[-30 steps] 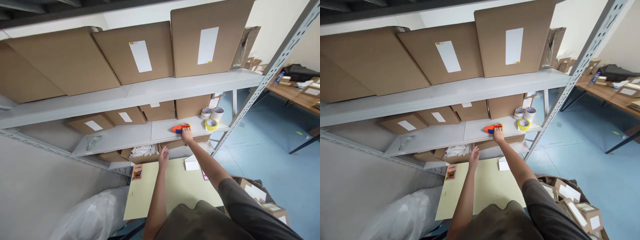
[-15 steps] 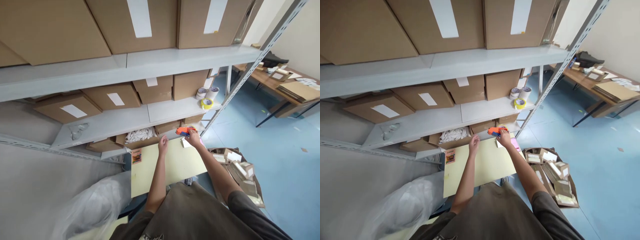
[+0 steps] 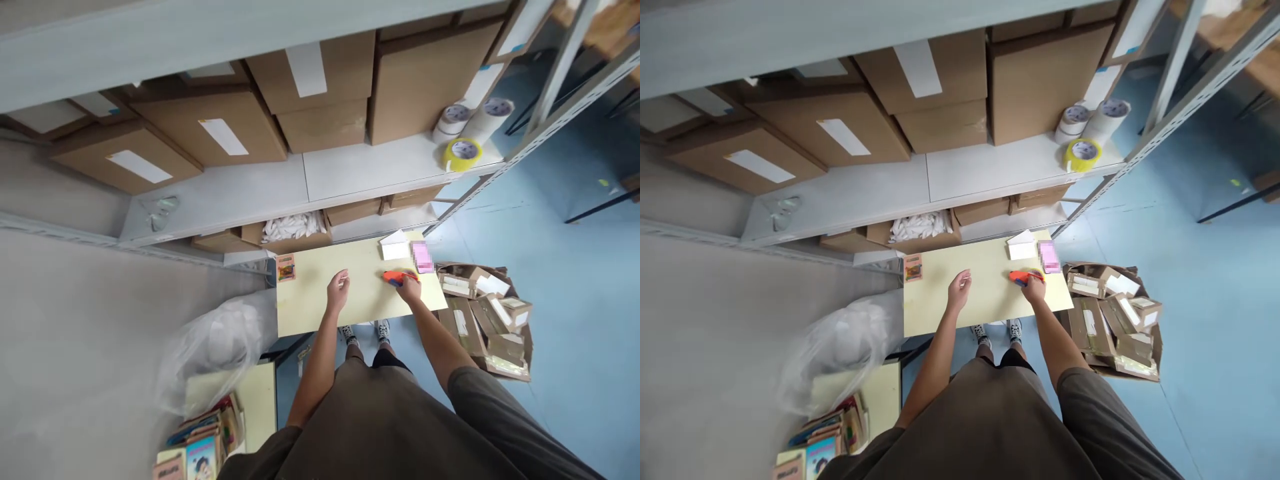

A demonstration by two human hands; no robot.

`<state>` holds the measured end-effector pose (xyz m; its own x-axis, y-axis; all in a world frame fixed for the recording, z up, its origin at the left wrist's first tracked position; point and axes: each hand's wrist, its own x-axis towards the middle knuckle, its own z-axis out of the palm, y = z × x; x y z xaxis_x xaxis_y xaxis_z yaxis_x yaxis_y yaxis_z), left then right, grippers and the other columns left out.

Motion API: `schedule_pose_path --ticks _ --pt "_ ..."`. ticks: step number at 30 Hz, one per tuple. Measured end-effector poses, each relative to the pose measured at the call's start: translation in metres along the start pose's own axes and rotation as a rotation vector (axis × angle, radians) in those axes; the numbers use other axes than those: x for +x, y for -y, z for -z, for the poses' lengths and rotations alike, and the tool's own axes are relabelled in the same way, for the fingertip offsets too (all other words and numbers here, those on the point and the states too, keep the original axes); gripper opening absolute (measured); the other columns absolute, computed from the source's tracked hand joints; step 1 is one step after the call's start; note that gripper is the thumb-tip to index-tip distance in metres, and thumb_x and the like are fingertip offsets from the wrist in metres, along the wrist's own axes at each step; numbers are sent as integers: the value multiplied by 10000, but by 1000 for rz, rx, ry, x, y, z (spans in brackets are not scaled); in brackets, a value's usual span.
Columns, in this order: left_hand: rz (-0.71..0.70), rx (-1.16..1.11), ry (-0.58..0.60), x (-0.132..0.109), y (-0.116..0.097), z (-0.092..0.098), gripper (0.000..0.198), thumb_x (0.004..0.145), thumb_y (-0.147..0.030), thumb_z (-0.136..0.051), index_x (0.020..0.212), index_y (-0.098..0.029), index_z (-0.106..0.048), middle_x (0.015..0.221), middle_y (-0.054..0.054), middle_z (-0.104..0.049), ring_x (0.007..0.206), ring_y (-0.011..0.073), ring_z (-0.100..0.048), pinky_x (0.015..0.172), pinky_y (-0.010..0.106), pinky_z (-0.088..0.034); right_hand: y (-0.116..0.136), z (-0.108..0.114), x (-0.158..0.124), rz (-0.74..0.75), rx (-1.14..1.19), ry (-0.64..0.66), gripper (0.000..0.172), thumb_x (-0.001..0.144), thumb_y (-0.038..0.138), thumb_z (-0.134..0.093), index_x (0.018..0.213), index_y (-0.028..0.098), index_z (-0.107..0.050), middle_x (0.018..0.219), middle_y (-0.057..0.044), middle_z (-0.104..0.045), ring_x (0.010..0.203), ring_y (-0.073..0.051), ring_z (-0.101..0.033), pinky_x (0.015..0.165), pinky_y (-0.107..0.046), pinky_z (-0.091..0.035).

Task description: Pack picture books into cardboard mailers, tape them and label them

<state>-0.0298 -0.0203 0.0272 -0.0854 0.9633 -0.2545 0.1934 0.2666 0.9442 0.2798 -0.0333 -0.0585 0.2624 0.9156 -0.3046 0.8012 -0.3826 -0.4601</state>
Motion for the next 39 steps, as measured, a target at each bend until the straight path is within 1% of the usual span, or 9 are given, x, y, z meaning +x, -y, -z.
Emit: schedule_pose_path --ticks 4,7,13,17,21,27,32,35,39 --pt "27 7 -35 -7 4 6 425 940 -500 -738 1262 -224 -757 1277 150 -758 1082 263 -736 953 405 -606 -13 -5 2 52 155 -29 164 840 376 -728 789 224 -698 871 -170 -771 1068 -398 -726 1061 -555 -471" --pt "20 -2 -81 -3 -7 13 419 942 -497 -729 1256 -221 -755 1264 149 -757 1085 268 -737 970 419 -599 4 13 1 33 125 -26 167 791 383 -748 793 221 -712 869 -128 -774 1040 -347 -726 1018 -503 -515" --pt "-84 -87 -165 6 -44 28 362 957 -434 -712 1233 -204 -759 1229 141 -770 1116 263 -736 1059 439 -566 94 38 -20 148 296 10 361 865 415 -661 1113 175 -769 1238 -180 -771 1182 -326 -705 1034 -469 -548" --pt "-109 -173 -190 3 -46 52 372 965 -424 -718 1269 -213 -753 1265 137 -771 1187 272 -726 1060 439 -574 158 13 -45 266 620 74 557 905 599 -614 1276 202 -734 1323 -169 -754 1218 -327 -704 989 -489 -597" --pt "-107 -227 -246 -10 -28 87 399 970 -426 -720 1297 -199 -749 1336 164 -749 1239 293 -712 1086 472 -568 208 -19 -67 318 712 186 679 874 685 -643 1361 217 -708 1450 -179 -690 1310 -349 -667 1022 -513 -592" --pt "-86 -260 -430 -59 1 162 449 943 -437 -763 1333 -218 -742 1447 152 -696 1374 331 -639 1148 526 -530 259 -47 -95 439 710 319 702 910 667 -618 1476 252 -640 1537 -166 -625 1396 -345 -611 1083 -530 -558" --pt "-32 -235 -669 -120 13 213 437 930 -389 -766 1334 -223 -739 1439 137 -699 1400 320 -619 1173 506 -515 289 -50 -104 557 724 410 718 899 682 -624 1475 253 -641 1541 -163 -619 1401 -344 -602 1090 -532 -553" --pt "-27 -221 -789 -157 18 220 434 922 -374 -770 1327 -220 -741 1451 146 -687 1405 325 -615 1173 511 -518 295 -48 -108 606 751 450 736 891 684 -623 1469 228 -642 1542 -180 -615 1383 -348 -615 1089 -534 -553" --pt "-3 -201 -849 -194 24 203 438 897 -391 -797 1306 -240 -753 1432 138 -702 1371 337 -641 1148 523 -539 286 -48 -119 626 782 480 725 898 667 -620 1475 227 -636 1530 -175 -629 1367 -342 -624 1084 -532 -558"
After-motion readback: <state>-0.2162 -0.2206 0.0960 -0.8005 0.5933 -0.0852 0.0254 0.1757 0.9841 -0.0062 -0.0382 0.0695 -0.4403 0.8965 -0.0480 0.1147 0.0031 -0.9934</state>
